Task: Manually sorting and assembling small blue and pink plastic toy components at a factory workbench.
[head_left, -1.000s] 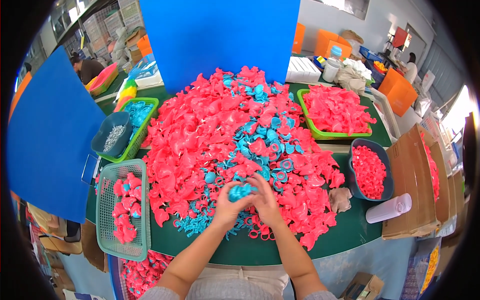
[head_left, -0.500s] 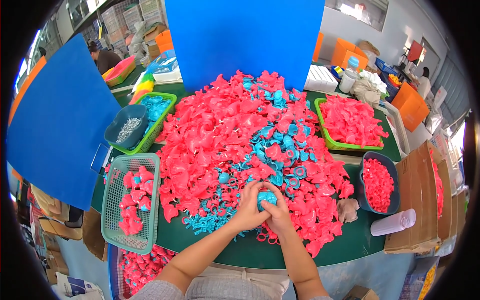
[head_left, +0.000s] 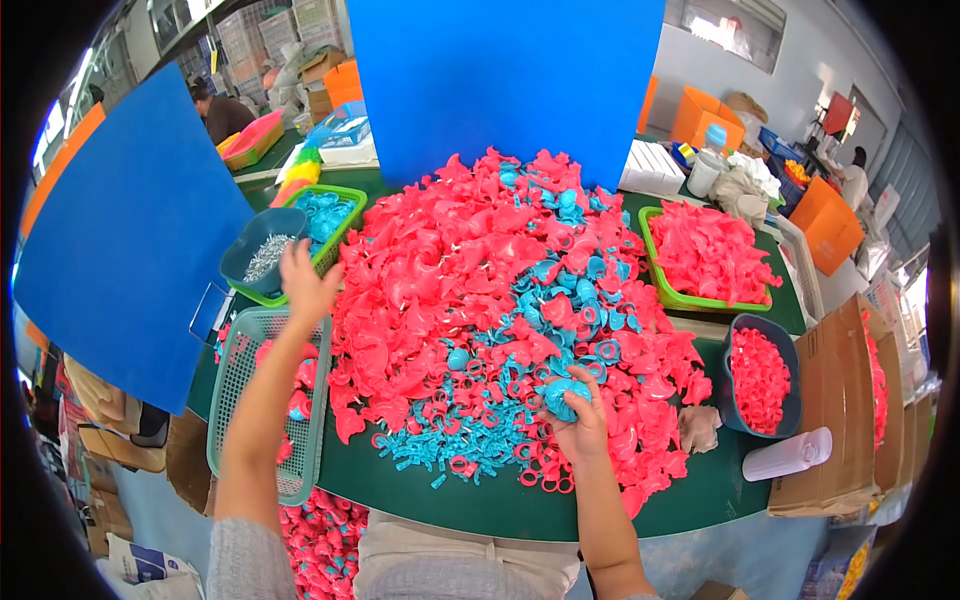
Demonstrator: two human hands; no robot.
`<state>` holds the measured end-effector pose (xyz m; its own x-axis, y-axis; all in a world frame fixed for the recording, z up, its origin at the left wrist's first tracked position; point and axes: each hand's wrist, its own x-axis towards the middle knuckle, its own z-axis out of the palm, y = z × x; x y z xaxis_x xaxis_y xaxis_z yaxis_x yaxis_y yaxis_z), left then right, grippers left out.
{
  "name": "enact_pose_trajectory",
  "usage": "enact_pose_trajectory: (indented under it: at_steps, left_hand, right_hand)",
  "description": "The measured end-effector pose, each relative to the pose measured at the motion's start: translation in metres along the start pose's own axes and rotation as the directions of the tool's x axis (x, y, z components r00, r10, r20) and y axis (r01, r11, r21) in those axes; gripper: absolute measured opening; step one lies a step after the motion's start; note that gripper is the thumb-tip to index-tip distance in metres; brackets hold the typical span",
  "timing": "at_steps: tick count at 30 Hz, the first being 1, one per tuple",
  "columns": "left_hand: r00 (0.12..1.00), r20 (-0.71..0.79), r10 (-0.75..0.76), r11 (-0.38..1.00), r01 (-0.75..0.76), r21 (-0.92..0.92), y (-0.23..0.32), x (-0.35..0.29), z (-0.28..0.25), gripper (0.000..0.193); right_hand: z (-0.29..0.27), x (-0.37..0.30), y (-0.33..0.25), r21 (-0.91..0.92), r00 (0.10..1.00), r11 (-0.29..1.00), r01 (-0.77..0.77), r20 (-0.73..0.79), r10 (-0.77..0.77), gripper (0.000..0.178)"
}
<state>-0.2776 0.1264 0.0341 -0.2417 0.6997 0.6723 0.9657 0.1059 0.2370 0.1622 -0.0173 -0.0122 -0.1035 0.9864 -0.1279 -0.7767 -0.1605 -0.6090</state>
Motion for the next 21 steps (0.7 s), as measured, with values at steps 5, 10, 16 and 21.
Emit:
enact_pose_trajectory:
  at_steps: [5, 10, 16, 21]
  left_hand:
    - [0.9, 0.331, -0.285, 0.872, 0.1, 0.478, -0.099, 0.028, -0.015, 0.056]
    - [0.873, 0.436, -0.217, 0.904, 0.011, 0.427, -0.147, 0.023, -0.001, 0.028]
    - [0.94, 0.315, -0.129, 0.928, 0.002, 0.373, -0.115, 0.028, 0.0, 0.024]
    - [0.971, 0.239, -0.014, 0.958, -0.055, 0.28, -0.034, 0.033, -0.016, 0.022]
  right_hand:
    - [-0.008, 0.002, 0.001, 0.01, 1.0, 1.0, 0.02, -0.022, -0.02, 0.041]
    - [-0.003, 0.001, 0.001, -0.016, 1.0, 1.0, -0.004, -0.023, 0.004, 0.04]
    - [-0.007, 0.004, -0.001, -0.014, 0.999, 1.0, 0.003, -0.046, -0.004, 0.041]
    - [-0.004, 0.003, 0.0, -0.031, 0.999, 1.0, 0.007, -0.036, -0.008, 0.04]
